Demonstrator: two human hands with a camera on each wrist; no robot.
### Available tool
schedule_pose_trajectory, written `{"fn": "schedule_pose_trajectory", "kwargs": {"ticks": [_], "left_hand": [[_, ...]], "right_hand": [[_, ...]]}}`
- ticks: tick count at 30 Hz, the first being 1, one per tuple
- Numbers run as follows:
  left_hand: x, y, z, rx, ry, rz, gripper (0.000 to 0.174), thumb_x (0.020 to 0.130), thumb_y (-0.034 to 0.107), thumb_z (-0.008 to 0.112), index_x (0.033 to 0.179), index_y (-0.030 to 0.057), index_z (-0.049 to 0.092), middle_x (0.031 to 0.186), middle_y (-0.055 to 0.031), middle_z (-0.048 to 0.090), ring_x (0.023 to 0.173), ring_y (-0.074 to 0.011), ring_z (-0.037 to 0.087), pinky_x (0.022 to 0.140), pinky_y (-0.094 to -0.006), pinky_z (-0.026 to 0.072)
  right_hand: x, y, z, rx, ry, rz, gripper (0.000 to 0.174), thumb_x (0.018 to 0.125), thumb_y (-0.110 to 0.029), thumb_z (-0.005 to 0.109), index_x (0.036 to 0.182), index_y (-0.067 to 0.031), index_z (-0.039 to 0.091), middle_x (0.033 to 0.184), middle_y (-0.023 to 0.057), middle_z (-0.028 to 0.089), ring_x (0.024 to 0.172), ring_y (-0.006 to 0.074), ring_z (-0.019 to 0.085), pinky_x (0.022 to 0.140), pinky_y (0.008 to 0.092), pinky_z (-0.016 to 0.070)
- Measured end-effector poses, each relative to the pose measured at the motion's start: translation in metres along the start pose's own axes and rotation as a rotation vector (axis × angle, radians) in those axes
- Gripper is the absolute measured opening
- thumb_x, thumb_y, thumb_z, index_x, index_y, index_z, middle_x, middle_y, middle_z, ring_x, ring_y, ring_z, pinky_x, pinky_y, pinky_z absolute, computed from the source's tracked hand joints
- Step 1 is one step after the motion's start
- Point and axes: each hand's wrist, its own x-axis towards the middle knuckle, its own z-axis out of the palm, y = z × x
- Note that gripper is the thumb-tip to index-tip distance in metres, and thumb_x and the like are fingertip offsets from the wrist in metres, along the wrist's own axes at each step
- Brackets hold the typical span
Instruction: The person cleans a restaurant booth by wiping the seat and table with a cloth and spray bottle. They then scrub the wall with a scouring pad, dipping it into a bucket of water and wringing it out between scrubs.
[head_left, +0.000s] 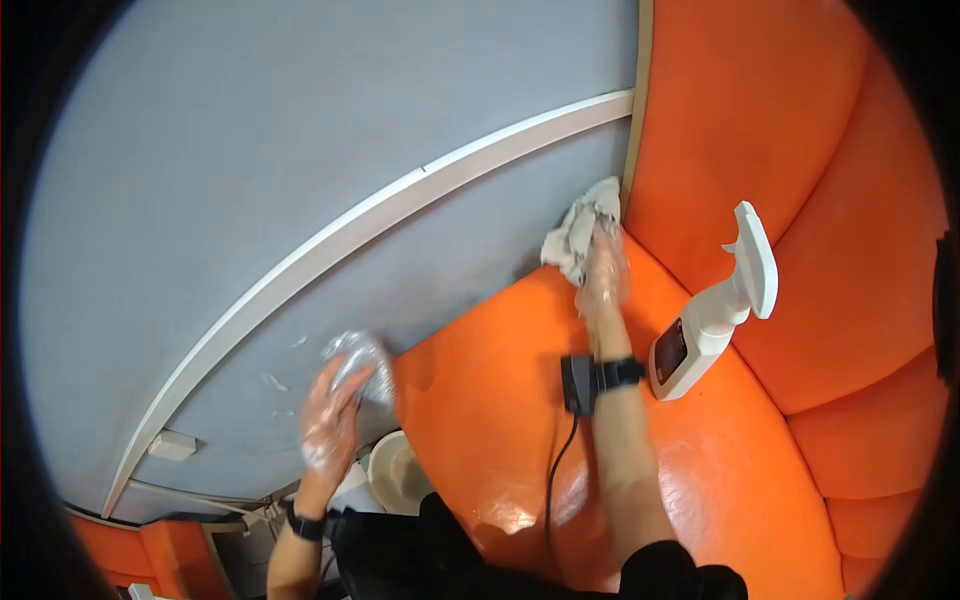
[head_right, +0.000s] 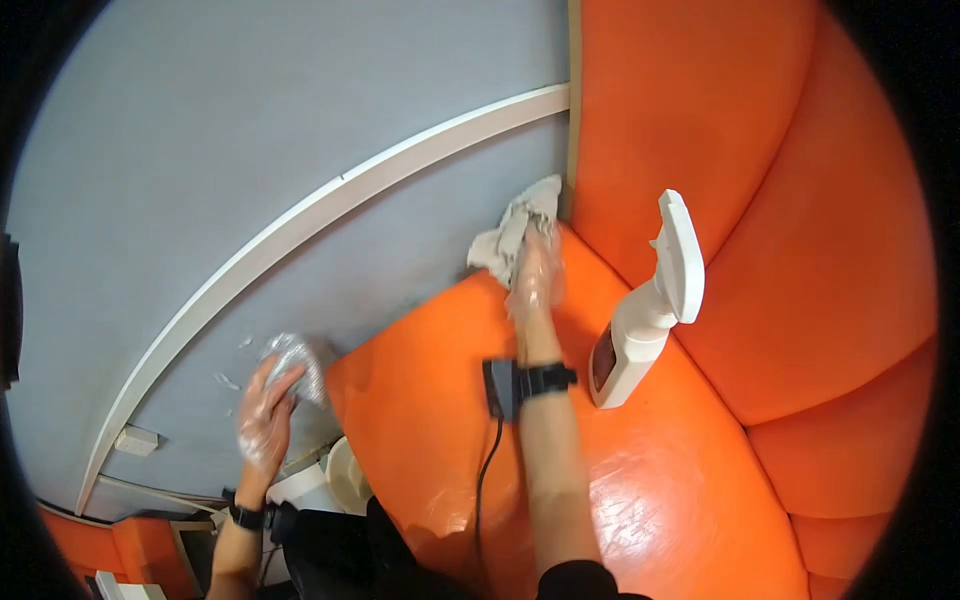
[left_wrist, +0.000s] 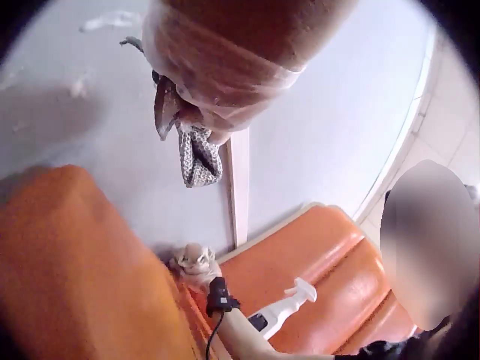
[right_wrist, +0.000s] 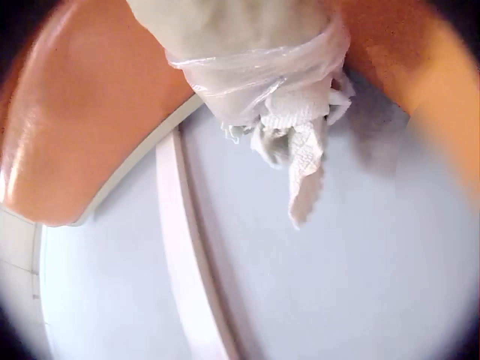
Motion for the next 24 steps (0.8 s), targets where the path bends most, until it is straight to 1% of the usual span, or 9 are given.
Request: {"fn": "schedule_pose_trajectory", "kwargs": {"ticks": [6, 9, 11, 13, 16, 17, 20, 22, 24], "left_hand": [[-0.062, -0.003, -0.048, -0.268, 0.236, -0.407, 0.043, 0.087, -0.006, 0.050, 0.121, 0.0113, 0.070, 0.139, -0.0141, 0.055, 0.129, -0.0265, 0.050, 0.101, -0.0342, 0.0444], [-0.073, -0.018, -0.059, -0.297, 0.309, -0.389, 0.044, 0.086, -0.006, 0.048, 0.123, 0.0063, 0.068, 0.138, -0.0145, 0.055, 0.129, -0.0249, 0.049, 0.103, -0.0317, 0.0416], [-0.075, -0.026, -0.057, -0.238, 0.296, -0.359, 0.045, 0.084, -0.006, 0.048, 0.123, 0.0050, 0.067, 0.136, -0.0143, 0.056, 0.129, -0.0248, 0.049, 0.102, -0.0311, 0.0411], [-0.067, -0.023, -0.051, -0.422, 0.316, -0.426, 0.045, 0.084, -0.006, 0.049, 0.123, 0.0057, 0.068, 0.135, -0.0121, 0.057, 0.123, -0.0210, 0.052, 0.097, -0.0281, 0.0437], [-0.053, 0.001, -0.038, -0.596, 0.320, -0.491, 0.047, 0.082, -0.007, 0.051, 0.124, 0.0069, 0.068, 0.134, -0.0059, 0.056, 0.110, -0.0114, 0.053, 0.083, -0.0216, 0.0449], [-0.047, 0.012, -0.036, -0.640, 0.293, -0.570, 0.047, 0.082, -0.007, 0.052, 0.124, 0.0069, 0.068, 0.135, -0.0058, 0.056, 0.111, -0.0121, 0.053, 0.084, -0.0217, 0.0441], [-0.045, 0.012, -0.030, -0.651, 0.286, -0.478, 0.047, 0.081, -0.008, 0.053, 0.124, 0.0049, 0.067, 0.135, -0.0071, 0.056, 0.118, -0.0147, 0.051, 0.094, -0.0243, 0.0419], [-0.051, 0.007, -0.033, -0.644, 0.310, -0.472, 0.047, 0.081, -0.008, 0.053, 0.124, 0.0044, 0.067, 0.135, -0.0080, 0.056, 0.120, -0.0165, 0.051, 0.097, -0.0256, 0.0408], [-0.062, -0.002, -0.042, -0.624, 0.334, -0.474, 0.047, 0.081, -0.007, 0.052, 0.124, 0.0040, 0.067, 0.135, -0.0089, 0.057, 0.122, -0.0182, 0.050, 0.100, -0.0270, 0.0397]], "right_hand": [[0.043, -0.018, 0.030, -0.423, 0.008, 0.120, 0.071, 0.084, -0.028, 0.062, 0.149, -0.0108, 0.039, 0.136, 0.0163, 0.056, 0.116, 0.0265, 0.057, 0.095, 0.0343, 0.0470], [0.011, -0.003, 0.044, -0.719, 0.086, 0.188, 0.067, 0.085, -0.022, 0.060, 0.149, -0.0112, 0.040, 0.139, 0.0184, 0.054, 0.116, 0.0295, 0.058, 0.096, 0.0353, 0.0478], [-0.028, 0.028, 0.050, -0.893, 0.007, -0.100, 0.073, 0.088, -0.016, 0.057, 0.155, -0.0102, 0.027, 0.143, 0.0214, 0.049, 0.120, 0.0351, 0.057, 0.099, 0.0390, 0.0479], [-0.061, 0.029, 0.056, -0.795, -0.179, 0.114, 0.080, 0.088, -0.016, 0.058, 0.157, -0.0102, 0.018, 0.143, 0.0216, 0.050, 0.121, 0.0358, 0.057, 0.099, 0.0400, 0.0474], [-0.091, 0.027, 0.071, -1.053, -0.313, 0.280, 0.060, 0.089, -0.022, 0.060, 0.142, -0.0002, 0.043, 0.127, 0.0177, 0.062, 0.111, 0.0295, 0.062, 0.090, 0.0400, 0.0519], [-0.085, 0.041, 0.060, -1.054, -0.312, 0.281, 0.060, 0.089, -0.022, 0.060, 0.142, -0.0002, 0.043, 0.127, 0.0177, 0.062, 0.111, 0.0295, 0.062, 0.090, 0.0400, 0.0519], [-0.072, 0.030, 0.028, -0.064, -0.328, 0.326, 0.032, 0.095, -0.019, 0.054, 0.124, -0.0068, 0.056, 0.099, 0.0034, 0.062, 0.085, 0.0156, 0.060, 0.076, 0.0331, 0.0539], [-0.061, -0.037, 0.048, -0.282, -0.032, 0.107, 0.026, 0.096, -0.016, 0.051, 0.120, -0.0079, 0.057, 0.100, 0.0024, 0.062, 0.085, 0.0147, 0.060, 0.073, 0.0344, 0.0536], [0.017, -0.017, 0.026, -0.085, -0.060, -0.115, 0.034, 0.097, -0.023, 0.053, 0.126, -0.0069, 0.057, 0.106, 0.0056, 0.064, 0.093, 0.0176, 0.062, 0.075, 0.0363, 0.0534]]}}
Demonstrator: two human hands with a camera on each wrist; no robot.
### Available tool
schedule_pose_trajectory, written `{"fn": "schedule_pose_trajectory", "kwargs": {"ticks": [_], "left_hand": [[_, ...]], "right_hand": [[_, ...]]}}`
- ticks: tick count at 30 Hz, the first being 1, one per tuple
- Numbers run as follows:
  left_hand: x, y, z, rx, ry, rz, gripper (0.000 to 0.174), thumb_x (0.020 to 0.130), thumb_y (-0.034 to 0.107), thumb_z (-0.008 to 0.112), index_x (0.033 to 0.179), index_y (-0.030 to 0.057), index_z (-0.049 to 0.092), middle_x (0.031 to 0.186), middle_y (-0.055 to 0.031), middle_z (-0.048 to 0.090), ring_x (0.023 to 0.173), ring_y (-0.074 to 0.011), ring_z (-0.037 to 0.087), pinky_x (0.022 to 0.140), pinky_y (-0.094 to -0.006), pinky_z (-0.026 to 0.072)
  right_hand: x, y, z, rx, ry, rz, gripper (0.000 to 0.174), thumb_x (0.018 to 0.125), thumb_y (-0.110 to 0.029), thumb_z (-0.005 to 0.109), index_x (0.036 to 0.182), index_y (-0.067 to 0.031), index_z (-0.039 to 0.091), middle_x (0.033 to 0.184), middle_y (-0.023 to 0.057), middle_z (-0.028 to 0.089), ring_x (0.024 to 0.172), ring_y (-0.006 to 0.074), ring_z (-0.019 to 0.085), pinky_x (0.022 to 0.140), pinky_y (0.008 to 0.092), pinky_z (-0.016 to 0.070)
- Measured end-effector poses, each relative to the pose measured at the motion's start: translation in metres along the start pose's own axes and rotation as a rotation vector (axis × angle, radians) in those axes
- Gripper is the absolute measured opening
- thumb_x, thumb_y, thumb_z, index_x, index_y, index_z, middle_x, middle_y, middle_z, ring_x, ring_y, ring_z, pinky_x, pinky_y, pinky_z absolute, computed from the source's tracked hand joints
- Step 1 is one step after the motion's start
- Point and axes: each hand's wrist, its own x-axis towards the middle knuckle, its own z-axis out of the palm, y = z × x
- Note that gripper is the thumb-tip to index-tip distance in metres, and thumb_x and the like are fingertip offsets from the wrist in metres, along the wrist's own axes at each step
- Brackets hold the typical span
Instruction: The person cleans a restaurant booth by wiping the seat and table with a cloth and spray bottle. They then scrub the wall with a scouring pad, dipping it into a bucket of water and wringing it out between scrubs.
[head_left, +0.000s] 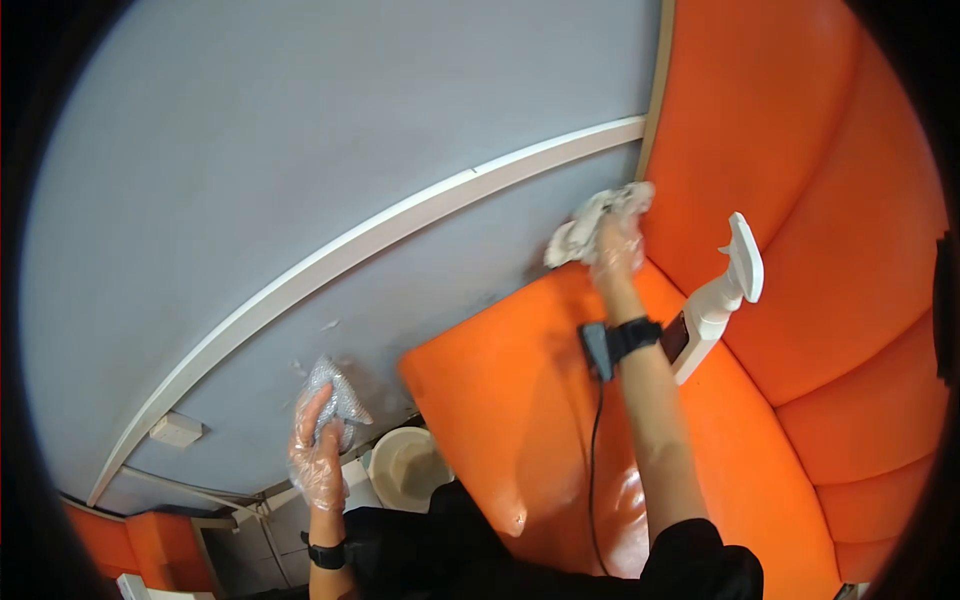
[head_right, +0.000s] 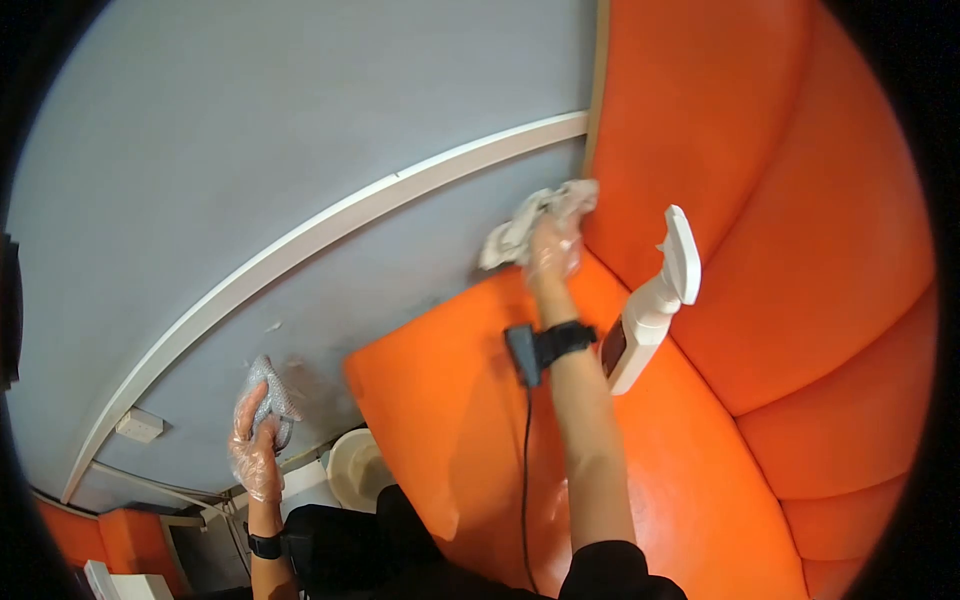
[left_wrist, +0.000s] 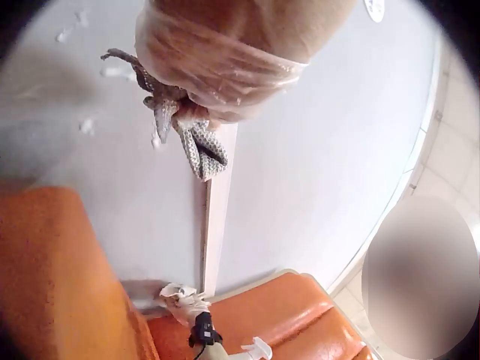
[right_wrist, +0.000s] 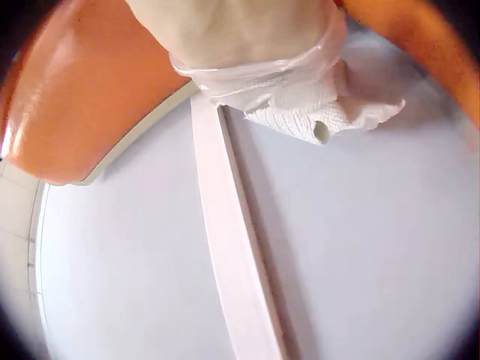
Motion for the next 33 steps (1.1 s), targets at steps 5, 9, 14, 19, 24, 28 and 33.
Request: {"fn": "schedule_pose_trajectory", "kwargs": {"ticks": [5, 9, 14, 19, 24, 28, 33], "left_hand": [[-0.004, -0.013, -0.046, 0.025, 0.123, -0.062, 0.046, 0.083, -0.006, 0.051, 0.126, 0.0040, 0.065, 0.135, -0.0087, 0.057, 0.123, -0.0197, 0.051, 0.101, -0.0286, 0.0396], [-0.003, -0.013, -0.057, 0.039, 0.165, 0.023, 0.046, 0.085, -0.004, 0.051, 0.129, 0.0051, 0.064, 0.134, -0.0084, 0.058, 0.123, -0.0196, 0.052, 0.103, -0.0307, 0.0392], [0.007, -0.002, -0.017, 0.058, 0.106, 0.014, 0.047, 0.085, 0.006, 0.055, 0.131, 0.0025, 0.061, 0.137, -0.0100, 0.054, 0.128, -0.0223, 0.047, 0.107, -0.0328, 0.0346], [0.012, 0.007, 0.002, -0.020, 0.129, 0.047, 0.046, 0.085, -0.004, 0.053, 0.129, 0.0038, 0.064, 0.136, -0.0090, 0.058, 0.129, -0.0208, 0.048, 0.108, -0.0308, 0.0341], [0.003, -0.008, -0.032, -0.079, 0.234, -0.010, 0.046, 0.085, -0.005, 0.053, 0.128, 0.0049, 0.064, 0.135, -0.0066, 0.058, 0.125, -0.0167, 0.050, 0.103, -0.0274, 0.0381], [-0.003, -0.025, -0.060, -0.069, 0.275, 0.018, 0.047, 0.085, -0.003, 0.052, 0.131, 0.0058, 0.062, 0.139, -0.0048, 0.055, 0.130, -0.0182, 0.046, 0.108, -0.0318, 0.0349], [-0.002, -0.017, -0.065, -0.039, 0.301, -0.036, 0.047, 0.086, -0.002, 0.052, 0.132, 0.0052, 0.061, 0.138, -0.0052, 0.054, 0.126, -0.0161, 0.048, 0.103, -0.0279, 0.0370]], "right_hand": [[-0.014, -0.040, 0.060, -0.828, 0.161, -0.159, 0.051, 0.086, -0.018, 0.058, 0.137, -0.0096, 0.055, 0.124, 0.0155, 0.064, 0.107, 0.0297, 0.063, 0.090, 0.0389, 0.0502], [-0.093, 0.021, 0.077, -0.986, -0.074, -0.498, 0.051, 0.090, -0.016, 0.055, 0.140, -0.0075, 0.050, 0.142, 0.0194, 0.051, 0.123, 0.0368, 0.055, 0.102, 0.0407, 0.0460], [-0.214, 0.003, 0.105, -0.900, -0.540, -0.117, 0.067, 0.095, -0.020, 0.049, 0.156, -0.0133, 0.021, 0.154, 0.0217, 0.032, 0.127, 0.0391, 0.051, 0.099, 0.0420, 0.0462], [-0.204, 0.061, 0.045, -0.697, -0.846, -0.377, 0.048, 0.097, -0.021, 0.051, 0.142, -0.0029, 0.046, 0.129, 0.0162, 0.060, 0.115, 0.0301, 0.060, 0.097, 0.0376, 0.0489], [-0.138, -0.020, 0.024, -0.137, -0.317, 0.245, 0.043, 0.094, -0.020, 0.058, 0.132, 0.0003, 0.053, 0.117, 0.0123, 0.063, 0.098, 0.0189, 0.065, 0.079, 0.0308, 0.0565], [-0.113, -0.027, 0.062, -0.692, -0.113, -0.062, 0.035, 0.090, -0.015, 0.058, 0.122, -0.0018, 0.056, 0.101, 0.0186, 0.065, 0.088, 0.0277, 0.064, 0.078, 0.0413, 0.0534], [-0.183, -0.020, 0.114, -1.035, -0.190, -0.668, 0.047, 0.077, -0.001, 0.062, 0.123, -0.0118, 0.062, 0.142, 0.0169, 0.041, 0.122, 0.0391, 0.049, 0.093, 0.0434, 0.0502]]}}
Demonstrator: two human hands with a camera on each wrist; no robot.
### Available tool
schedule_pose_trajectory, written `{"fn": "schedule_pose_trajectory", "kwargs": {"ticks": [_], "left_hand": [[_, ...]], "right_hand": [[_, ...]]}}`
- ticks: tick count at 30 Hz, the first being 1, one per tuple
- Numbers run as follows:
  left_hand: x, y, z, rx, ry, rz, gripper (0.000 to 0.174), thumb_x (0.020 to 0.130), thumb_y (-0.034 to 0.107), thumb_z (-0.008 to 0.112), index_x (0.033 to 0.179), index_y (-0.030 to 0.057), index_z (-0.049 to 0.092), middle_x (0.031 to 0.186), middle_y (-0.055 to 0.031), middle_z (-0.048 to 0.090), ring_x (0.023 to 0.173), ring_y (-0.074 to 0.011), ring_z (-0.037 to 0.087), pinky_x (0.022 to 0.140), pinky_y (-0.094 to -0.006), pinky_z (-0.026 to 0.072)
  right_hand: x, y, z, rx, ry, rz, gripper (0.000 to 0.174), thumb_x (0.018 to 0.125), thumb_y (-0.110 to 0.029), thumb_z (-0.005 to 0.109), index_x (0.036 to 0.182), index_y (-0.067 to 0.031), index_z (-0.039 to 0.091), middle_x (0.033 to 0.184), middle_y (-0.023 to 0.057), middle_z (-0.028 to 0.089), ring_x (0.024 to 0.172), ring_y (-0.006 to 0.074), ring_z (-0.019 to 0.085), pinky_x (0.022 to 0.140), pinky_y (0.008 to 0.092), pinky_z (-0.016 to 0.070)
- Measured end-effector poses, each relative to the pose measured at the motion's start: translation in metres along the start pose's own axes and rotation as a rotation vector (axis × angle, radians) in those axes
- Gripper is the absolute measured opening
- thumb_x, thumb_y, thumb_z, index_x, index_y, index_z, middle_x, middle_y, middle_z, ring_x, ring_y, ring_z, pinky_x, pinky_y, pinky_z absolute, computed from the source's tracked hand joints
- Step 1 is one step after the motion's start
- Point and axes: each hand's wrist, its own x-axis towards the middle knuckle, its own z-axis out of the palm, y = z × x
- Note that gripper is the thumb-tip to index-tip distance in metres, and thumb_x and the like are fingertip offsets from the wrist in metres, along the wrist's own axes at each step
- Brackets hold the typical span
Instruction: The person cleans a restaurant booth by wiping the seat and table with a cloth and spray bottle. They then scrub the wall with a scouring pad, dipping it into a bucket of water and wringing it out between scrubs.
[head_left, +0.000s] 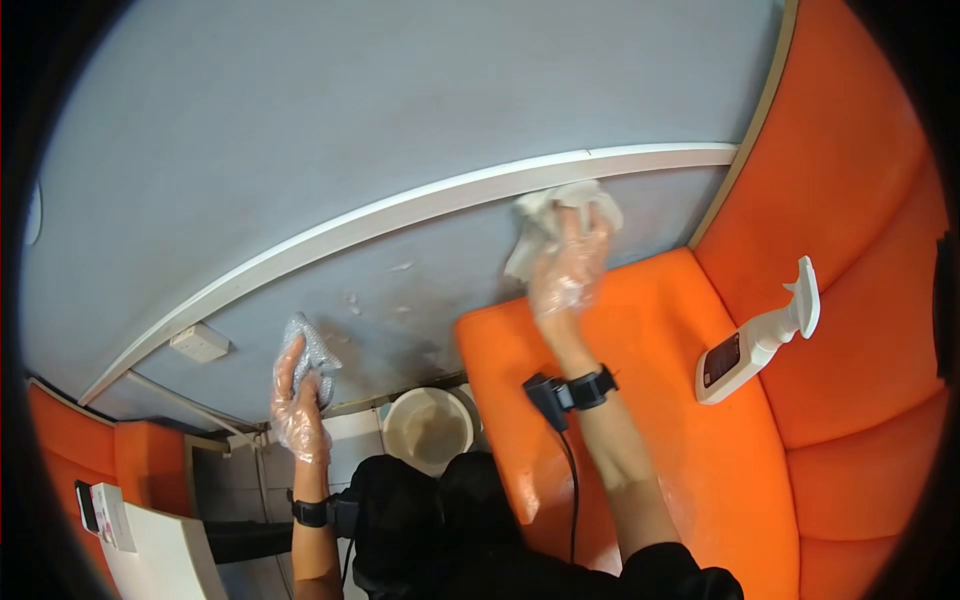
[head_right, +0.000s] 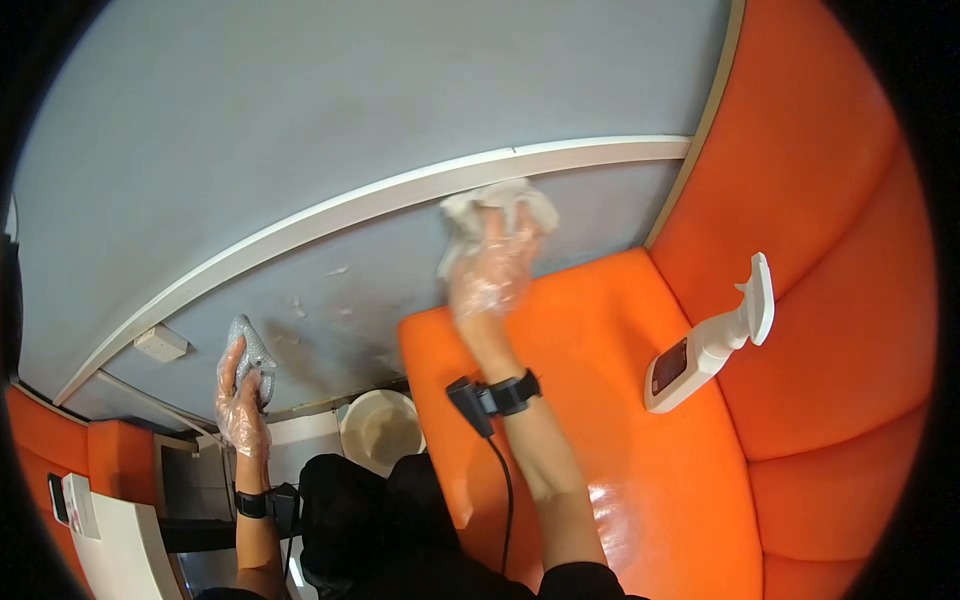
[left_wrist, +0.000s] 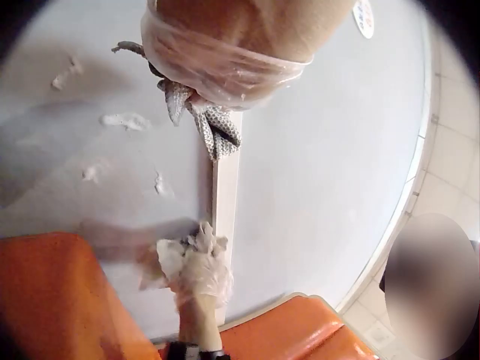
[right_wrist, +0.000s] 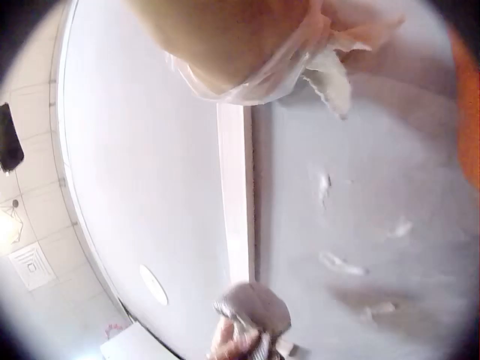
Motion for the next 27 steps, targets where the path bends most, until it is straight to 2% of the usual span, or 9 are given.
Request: {"fn": "schedule_pose_trajectory", "kwargs": {"ticks": [4, 6, 9, 14, 16, 22, 24, 26, 27], "left_hand": [[0.001, 0.010, 0.011, 0.019, -0.024, 0.048, 0.048, 0.084, -0.003, 0.053, 0.130, 0.0051, 0.063, 0.135, -0.0065, 0.056, 0.122, -0.0166, 0.050, 0.101, -0.0265, 0.0380], [0.000, 0.014, 0.017, 0.005, -0.022, 0.037, 0.047, 0.083, -0.004, 0.053, 0.128, 0.0059, 0.065, 0.134, -0.0076, 0.059, 0.123, -0.0182, 0.051, 0.103, -0.0280, 0.0378], [-0.004, 0.017, 0.023, 0.041, -0.028, 0.068, 0.045, 0.084, -0.006, 0.054, 0.126, 0.0057, 0.065, 0.134, -0.0073, 0.060, 0.125, -0.0176, 0.051, 0.105, -0.0290, 0.0368], [-0.005, 0.000, 0.015, 0.057, -0.023, 0.021, 0.045, 0.084, -0.006, 0.056, 0.125, 0.0069, 0.067, 0.132, -0.0065, 0.061, 0.124, -0.0174, 0.052, 0.106, -0.0282, 0.0359], [-0.006, -0.001, 0.012, 0.054, -0.044, -0.035, 0.045, 0.084, -0.005, 0.056, 0.125, 0.0096, 0.068, 0.132, -0.0068, 0.060, 0.125, -0.0186, 0.051, 0.107, -0.0291, 0.0347], [0.008, -0.002, 0.028, 0.374, -0.146, 0.280, 0.046, 0.085, -0.002, 0.056, 0.126, 0.0155, 0.067, 0.138, -0.0154, 0.055, 0.128, -0.0284, 0.052, 0.106, -0.0354, 0.0392], [0.016, 0.002, 0.047, 0.424, -0.189, 0.445, 0.046, 0.086, -0.002, 0.055, 0.125, 0.0195, 0.068, 0.136, -0.0166, 0.056, 0.126, -0.0338, 0.054, 0.103, -0.0382, 0.0437], [0.030, 0.004, 0.070, 0.530, -0.226, 0.635, 0.042, 0.088, 0.000, 0.057, 0.122, 0.0211, 0.069, 0.135, -0.0122, 0.058, 0.122, -0.0356, 0.056, 0.100, -0.0400, 0.0471], [0.039, 0.005, 0.078, 0.530, -0.226, 0.631, 0.042, 0.088, 0.000, 0.057, 0.122, 0.0211, 0.069, 0.135, -0.0122, 0.058, 0.122, -0.0356, 0.056, 0.100, -0.0400, 0.0471]], "right_hand": [[-0.041, -0.041, 0.018, -0.011, -0.109, -0.269, 0.049, 0.075, -0.004, 0.065, 0.123, -0.0130, 0.063, 0.141, 0.0129, 0.044, 0.126, 0.0407, 0.044, 0.092, 0.0435, 0.0511], [-0.053, -0.048, 0.029, -0.132, -0.261, -0.719, 0.047, 0.079, -0.008, 0.063, 0.126, -0.0132, 0.061, 0.137, 0.0083, 0.048, 0.125, 0.0389, 0.044, 0.093, 0.0443, 0.0510], [-0.043, -0.026, 0.028, -0.186, -0.360, -0.908, 0.046, 0.080, -0.010, 0.059, 0.126, -0.0187, 0.060, 0.135, 0.0036, 0.051, 0.121, 0.0387, 0.047, 0.094, 0.0486, 0.0493], [-0.007, 0.071, 0.017, -0.053, -0.497, -0.367, 0.023, 0.084, -0.008, 0.057, 0.104, -0.0118, 0.066, 0.121, 0.0071, 0.060, 0.117, 0.0326, 0.050, 0.092, 0.0413, 0.0499], [0.002, 0.078, -0.022, 0.013, -0.206, -0.483, 0.025, 0.086, -0.008, 0.056, 0.108, -0.0087, 0.066, 0.114, 0.0113, 0.063, 0.110, 0.0318, 0.055, 0.093, 0.0389, 0.0490], [0.018, 0.103, -0.119, 0.004, -0.986, 0.133, 0.044, 0.082, -0.015, 0.057, 0.124, -0.0082, 0.065, 0.121, 0.0179, 0.064, 0.108, 0.0361, 0.061, 0.090, 0.0405, 0.0492], [0.018, 0.056, -0.146, -0.202, -1.082, 0.131, 0.045, 0.083, -0.019, 0.061, 0.128, -0.0118, 0.064, 0.124, 0.0166, 0.064, 0.105, 0.0344, 0.063, 0.090, 0.0394, 0.0495], [-0.003, 0.051, -0.158, -0.457, -0.513, -0.287, 0.041, 0.087, -0.024, 0.065, 0.127, -0.0138, 0.064, 0.121, 0.0118, 0.066, 0.102, 0.0279, 0.065, 0.089, 0.0364, 0.0501], [-0.002, 0.037, -0.164, -0.459, -0.518, -0.288, 0.041, 0.087, -0.024, 0.065, 0.127, -0.0138, 0.064, 0.121, 0.0118, 0.066, 0.102, 0.0279, 0.065, 0.089, 0.0364, 0.0501]]}}
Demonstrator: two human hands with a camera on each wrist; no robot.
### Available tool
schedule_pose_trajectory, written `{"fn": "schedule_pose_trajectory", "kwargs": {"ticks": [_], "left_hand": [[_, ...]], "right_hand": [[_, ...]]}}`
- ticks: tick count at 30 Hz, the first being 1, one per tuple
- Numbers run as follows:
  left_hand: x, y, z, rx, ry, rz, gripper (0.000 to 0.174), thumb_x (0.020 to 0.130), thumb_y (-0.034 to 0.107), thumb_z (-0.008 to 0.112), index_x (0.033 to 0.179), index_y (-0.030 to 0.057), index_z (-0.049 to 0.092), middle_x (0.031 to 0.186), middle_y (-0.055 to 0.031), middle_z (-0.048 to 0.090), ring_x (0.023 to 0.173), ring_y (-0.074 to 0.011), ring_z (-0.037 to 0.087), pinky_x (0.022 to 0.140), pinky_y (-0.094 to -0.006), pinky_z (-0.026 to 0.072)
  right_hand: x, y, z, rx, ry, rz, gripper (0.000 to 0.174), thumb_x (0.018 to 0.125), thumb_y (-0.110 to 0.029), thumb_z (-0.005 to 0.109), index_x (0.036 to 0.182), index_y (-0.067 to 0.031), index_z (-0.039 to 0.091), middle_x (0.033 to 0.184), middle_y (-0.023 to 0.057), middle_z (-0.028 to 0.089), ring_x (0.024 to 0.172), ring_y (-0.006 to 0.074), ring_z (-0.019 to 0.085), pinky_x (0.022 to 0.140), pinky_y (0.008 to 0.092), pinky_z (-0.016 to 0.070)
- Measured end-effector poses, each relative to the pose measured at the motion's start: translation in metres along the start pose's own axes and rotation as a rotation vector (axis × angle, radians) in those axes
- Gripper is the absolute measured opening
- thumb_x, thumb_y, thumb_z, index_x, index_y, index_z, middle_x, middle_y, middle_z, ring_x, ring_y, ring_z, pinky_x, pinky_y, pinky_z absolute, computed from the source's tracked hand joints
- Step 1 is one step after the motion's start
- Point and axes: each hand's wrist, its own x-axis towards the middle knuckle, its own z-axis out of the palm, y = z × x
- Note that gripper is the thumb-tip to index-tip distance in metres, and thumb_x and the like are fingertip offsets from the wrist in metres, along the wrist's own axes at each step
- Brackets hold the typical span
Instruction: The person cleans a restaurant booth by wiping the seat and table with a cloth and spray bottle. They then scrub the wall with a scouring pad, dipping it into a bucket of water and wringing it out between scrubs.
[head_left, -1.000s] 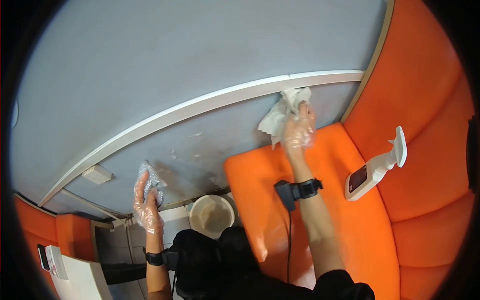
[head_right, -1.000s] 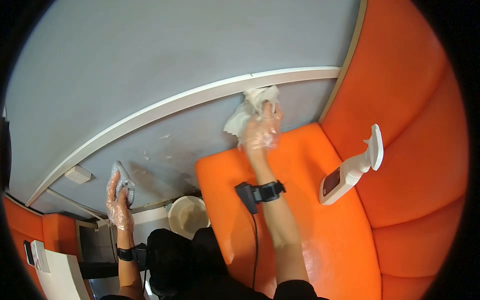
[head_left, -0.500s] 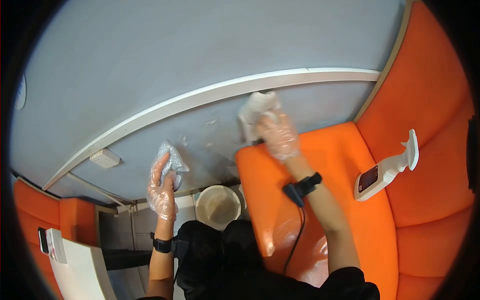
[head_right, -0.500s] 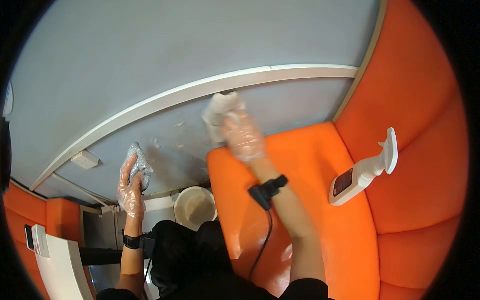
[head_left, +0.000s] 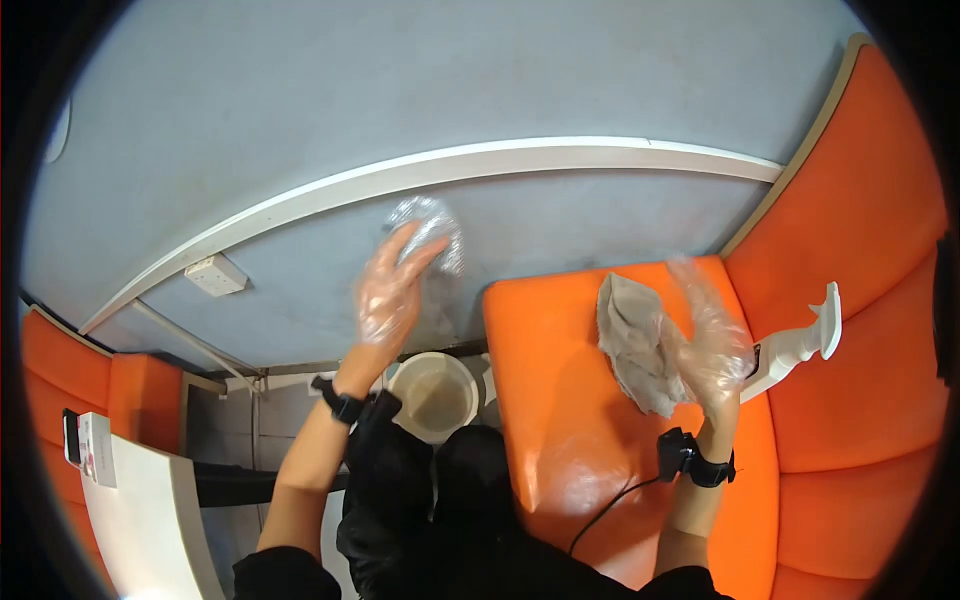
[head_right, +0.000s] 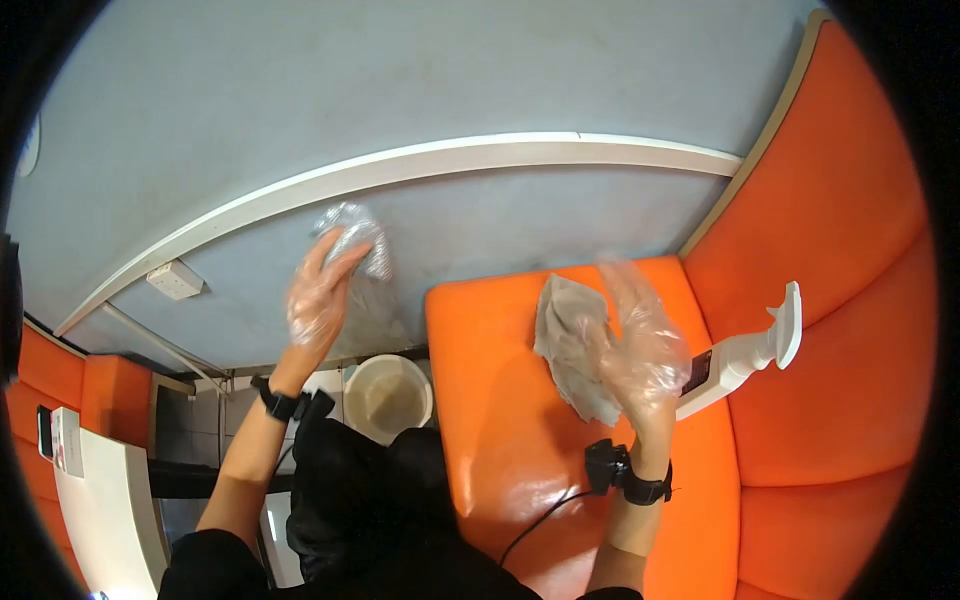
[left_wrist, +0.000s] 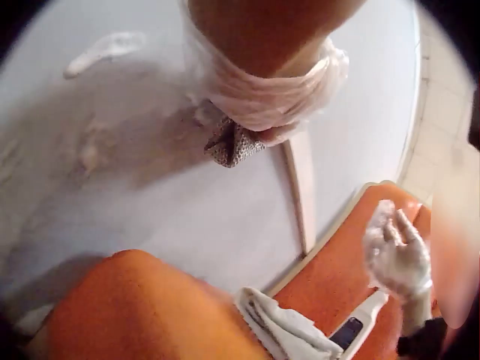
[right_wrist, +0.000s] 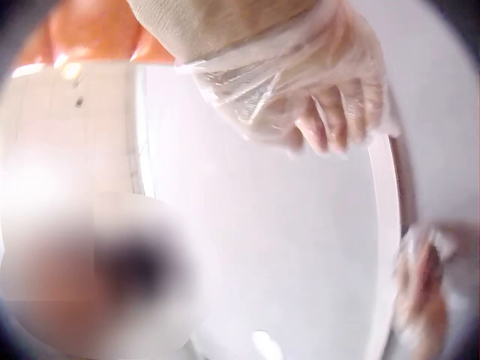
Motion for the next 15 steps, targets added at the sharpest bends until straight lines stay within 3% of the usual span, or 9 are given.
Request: {"fn": "schedule_pose_trajectory", "kwargs": {"ticks": [2, 3, 5, 6, 9, 11, 13, 15], "left_hand": [[0.020, -0.007, 0.015, 0.339, -0.104, 0.304, 0.041, 0.089, 0.005, 0.061, 0.125, 0.0233, 0.066, 0.140, -0.0062, 0.054, 0.126, -0.0319, 0.054, 0.101, -0.0406, 0.0482], [0.028, -0.010, 0.025, 0.334, -0.107, 0.305, 0.041, 0.089, 0.005, 0.061, 0.125, 0.0233, 0.066, 0.140, -0.0062, 0.054, 0.126, -0.0319, 0.054, 0.101, -0.0406, 0.0482], [0.041, -0.017, 0.046, 0.517, -0.116, 0.498, 0.043, 0.089, 0.012, 0.061, 0.130, 0.0245, 0.062, 0.144, -0.0004, 0.051, 0.131, -0.0284, 0.048, 0.103, -0.0398, 0.0487], [0.041, -0.023, 0.051, 0.517, -0.115, 0.498, 0.043, 0.089, 0.012, 0.061, 0.130, 0.0245, 0.062, 0.144, -0.0004, 0.051, 0.131, -0.0284, 0.048, 0.103, -0.0398, 0.0487], [0.033, -0.049, 0.053, 0.635, -0.132, 0.619, 0.046, 0.090, 0.014, 0.059, 0.135, 0.0253, 0.057, 0.149, 0.0027, 0.045, 0.137, -0.0262, 0.043, 0.105, -0.0387, 0.0476], [0.018, -0.066, 0.049, 0.625, -0.254, 0.606, 0.055, 0.085, 0.009, 0.060, 0.137, 0.0269, 0.056, 0.150, 0.0020, 0.045, 0.137, -0.0260, 0.043, 0.105, -0.0402, 0.0477], [0.004, -0.086, 0.037, 0.660, -0.246, 0.625, 0.056, 0.085, 0.008, 0.060, 0.137, 0.0267, 0.056, 0.150, 0.0019, 0.045, 0.136, -0.0261, 0.044, 0.105, -0.0398, 0.0479], [-0.002, -0.095, 0.027, 0.692, -0.242, 0.646, 0.056, 0.085, 0.008, 0.060, 0.138, 0.0265, 0.056, 0.149, 0.0018, 0.045, 0.136, -0.0263, 0.045, 0.105, -0.0394, 0.0481]], "right_hand": [[0.004, -0.030, -0.028, 0.993, 0.033, 0.142, 0.038, 0.094, -0.028, 0.062, 0.127, -0.0074, 0.062, 0.111, 0.0091, 0.067, 0.101, 0.0229, 0.064, 0.086, 0.0350, 0.0511], [0.010, -0.047, -0.016, 1.519, 0.069, 0.158, 0.028, 0.103, -0.027, 0.051, 0.116, -0.0058, 0.062, 0.110, 0.0073, 0.063, 0.102, 0.0208, 0.061, 0.090, 0.0343, 0.0490], [0.019, -0.052, 0.020, 2.323, -0.202, 0.324, 0.022, 0.102, -0.029, 0.054, 0.098, -0.0082, 0.059, 0.092, 0.0029, 0.059, 0.085, 0.0172, 0.060, 0.077, 0.0305, 0.0480], [0.026, -0.067, 0.027, 2.505, -0.261, 0.493, 0.024, 0.103, -0.027, 0.052, 0.086, -0.0100, 0.052, 0.078, -0.0002, 0.051, 0.071, 0.0138, 0.052, 0.065, 0.0275, 0.0423], [0.031, -0.086, 0.058, 2.768, -0.411, 0.604, 0.024, 0.104, -0.025, 0.047, 0.085, -0.0109, 0.050, 0.073, -0.0001, 0.042, 0.065, 0.0140, 0.041, 0.059, 0.0261, 0.0376], [0.029, -0.092, 0.079, 2.843, -0.434, 0.611, 0.025, 0.104, -0.025, 0.046, 0.084, -0.0107, 0.049, 0.072, -0.0001, 0.042, 0.065, 0.0138, 0.041, 0.059, 0.0263, 0.0374], [0.029, -0.101, 0.092, 2.919, -0.451, 0.604, 0.025, 0.104, -0.024, 0.046, 0.084, -0.0105, 0.049, 0.072, 0.0000, 0.041, 0.065, 0.0137, 0.040, 0.059, 0.0265, 0.0371], [0.027, -0.110, 0.100, 2.936, -0.471, 0.789, 0.025, 0.105, -0.025, 0.047, 0.084, -0.0107, 0.048, 0.071, -0.0006, 0.039, 0.063, 0.0124, 0.038, 0.056, 0.0260, 0.0350]]}}
